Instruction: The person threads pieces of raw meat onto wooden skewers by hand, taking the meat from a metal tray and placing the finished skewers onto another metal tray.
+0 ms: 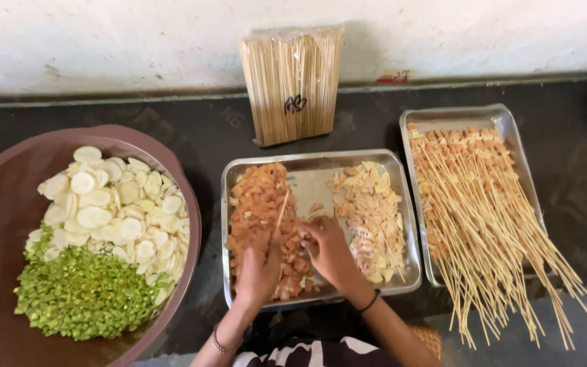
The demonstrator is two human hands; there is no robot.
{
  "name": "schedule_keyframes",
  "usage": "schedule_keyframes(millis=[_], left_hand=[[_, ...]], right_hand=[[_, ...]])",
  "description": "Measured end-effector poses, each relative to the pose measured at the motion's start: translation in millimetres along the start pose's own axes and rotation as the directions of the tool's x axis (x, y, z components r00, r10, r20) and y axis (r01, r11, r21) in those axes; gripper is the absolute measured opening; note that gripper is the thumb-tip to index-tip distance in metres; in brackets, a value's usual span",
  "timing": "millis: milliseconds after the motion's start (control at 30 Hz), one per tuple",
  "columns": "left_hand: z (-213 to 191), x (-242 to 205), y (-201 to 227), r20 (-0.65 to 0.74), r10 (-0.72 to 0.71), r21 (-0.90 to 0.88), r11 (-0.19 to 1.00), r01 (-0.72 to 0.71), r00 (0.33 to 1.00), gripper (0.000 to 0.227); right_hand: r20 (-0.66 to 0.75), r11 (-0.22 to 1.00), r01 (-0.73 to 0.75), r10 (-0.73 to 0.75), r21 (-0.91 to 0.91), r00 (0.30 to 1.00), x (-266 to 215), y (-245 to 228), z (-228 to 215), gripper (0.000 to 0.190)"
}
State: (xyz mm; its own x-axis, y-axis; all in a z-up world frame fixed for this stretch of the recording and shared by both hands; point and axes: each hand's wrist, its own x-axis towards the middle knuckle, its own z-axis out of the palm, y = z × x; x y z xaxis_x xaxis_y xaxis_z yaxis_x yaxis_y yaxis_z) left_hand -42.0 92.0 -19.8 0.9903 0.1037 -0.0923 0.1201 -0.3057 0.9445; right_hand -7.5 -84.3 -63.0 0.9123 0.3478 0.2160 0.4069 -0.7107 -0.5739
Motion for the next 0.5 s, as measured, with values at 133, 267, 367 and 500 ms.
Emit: schedule_keyframes(millis=[133,267,367,500], left_hand=[[16,6,-12,0.032,-0.101,-0.062,0.993,0.103,0.994,0.020],[21,19,-15,0.033,-0.098,-0.047,0.994,0.100,0.995,0.020],[21,25,-6,0.044,-0.126,-0.097,0.987,0.130,0.991,0.022],[18,27,-13,0.061,-0.106,-0.200,0.973,0.116,0.992,0.025]], right_hand=[[0.020,0.997,-0.071,0.070,0.030,0.997,3,-5,-6,0.022],[0.046,0.990,-0.001,-0.006,0.139,0.999,11,-12,-13,0.026],[0.060,0.989,-0.002,-0.007,0.147,0.998,7,-1,-2,0.018],[0.079,0.969,-0.106,0.091,0.225,0.993,10,7,-4,0.006]])
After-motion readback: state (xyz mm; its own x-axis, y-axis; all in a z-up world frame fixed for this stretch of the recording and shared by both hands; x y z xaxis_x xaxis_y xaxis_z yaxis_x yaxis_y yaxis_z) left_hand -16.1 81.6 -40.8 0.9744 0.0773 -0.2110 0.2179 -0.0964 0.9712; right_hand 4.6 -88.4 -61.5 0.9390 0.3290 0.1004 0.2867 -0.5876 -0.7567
